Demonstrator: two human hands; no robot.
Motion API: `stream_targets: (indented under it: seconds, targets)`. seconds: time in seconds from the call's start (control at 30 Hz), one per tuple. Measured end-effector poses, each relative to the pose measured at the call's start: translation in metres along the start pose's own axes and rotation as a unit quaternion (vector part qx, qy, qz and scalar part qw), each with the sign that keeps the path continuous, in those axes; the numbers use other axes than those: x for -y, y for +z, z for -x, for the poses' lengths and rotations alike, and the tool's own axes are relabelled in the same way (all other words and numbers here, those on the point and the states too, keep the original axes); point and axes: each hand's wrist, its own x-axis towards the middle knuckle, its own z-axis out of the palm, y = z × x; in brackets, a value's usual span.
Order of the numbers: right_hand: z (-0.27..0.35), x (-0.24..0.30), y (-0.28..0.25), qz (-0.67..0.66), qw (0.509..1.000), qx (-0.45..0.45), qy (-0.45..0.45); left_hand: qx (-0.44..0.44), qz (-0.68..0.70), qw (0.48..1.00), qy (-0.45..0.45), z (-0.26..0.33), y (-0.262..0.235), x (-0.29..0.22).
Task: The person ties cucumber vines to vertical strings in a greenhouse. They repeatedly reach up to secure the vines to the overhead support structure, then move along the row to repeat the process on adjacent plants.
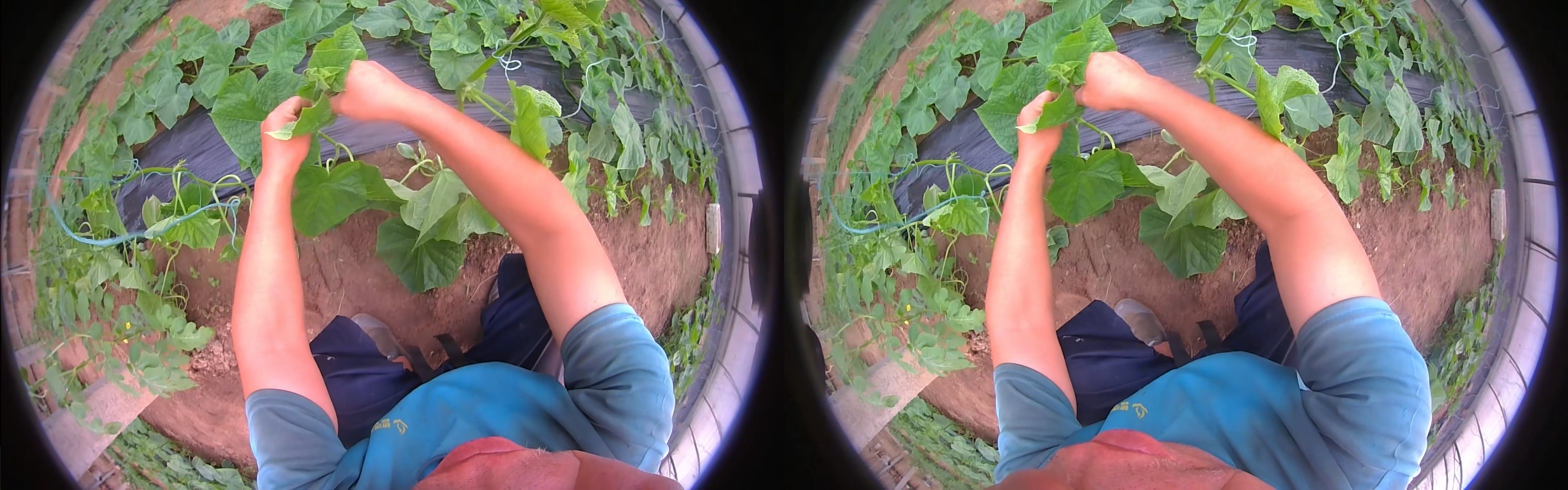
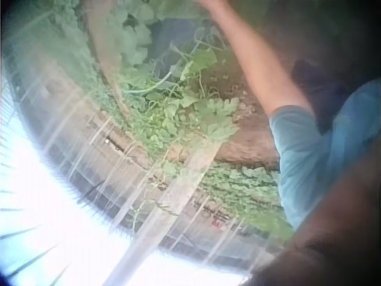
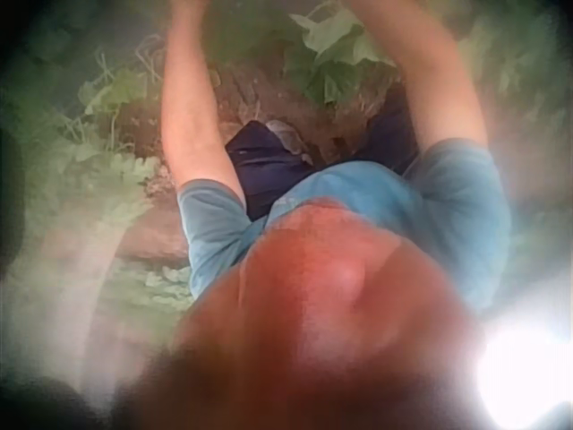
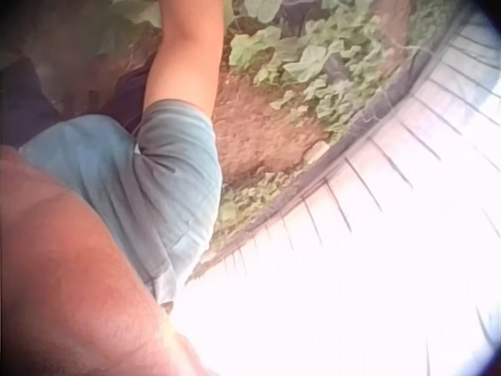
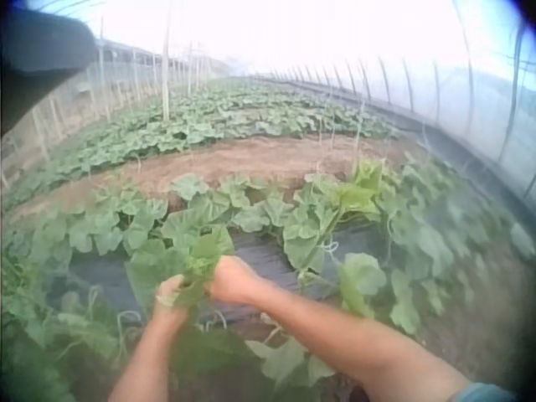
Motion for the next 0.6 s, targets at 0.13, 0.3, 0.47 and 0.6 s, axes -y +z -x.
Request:
stream_targets:
  seconds: [0.13, 0.3, 0.47, 0.6]
  targets:
    - [-0.004, -0.014, 0.015, -0.007, 0.998, -0.009, -0.055, 0.014, 0.023, 1.000, 0.006, -0.003, -0.002, 0.008]
    - [0.005, 0.002, 0.005, -0.031, 0.995, 0.010, -0.090, 0.007, 0.003, 1.000, 0.015, 0.003, -0.009, 0.008]
    - [0.000, -0.008, 0.012, -0.049, 0.992, -0.028, -0.112, 0.020, 0.003, 1.000, 0.003, 0.001, -0.009, 0.004]
    - [-0.002, -0.010, 0.015, -0.016, 0.996, 0.004, -0.082, 0.045, -0.014, 0.999, -0.016, 0.000, -0.009, 0.007]
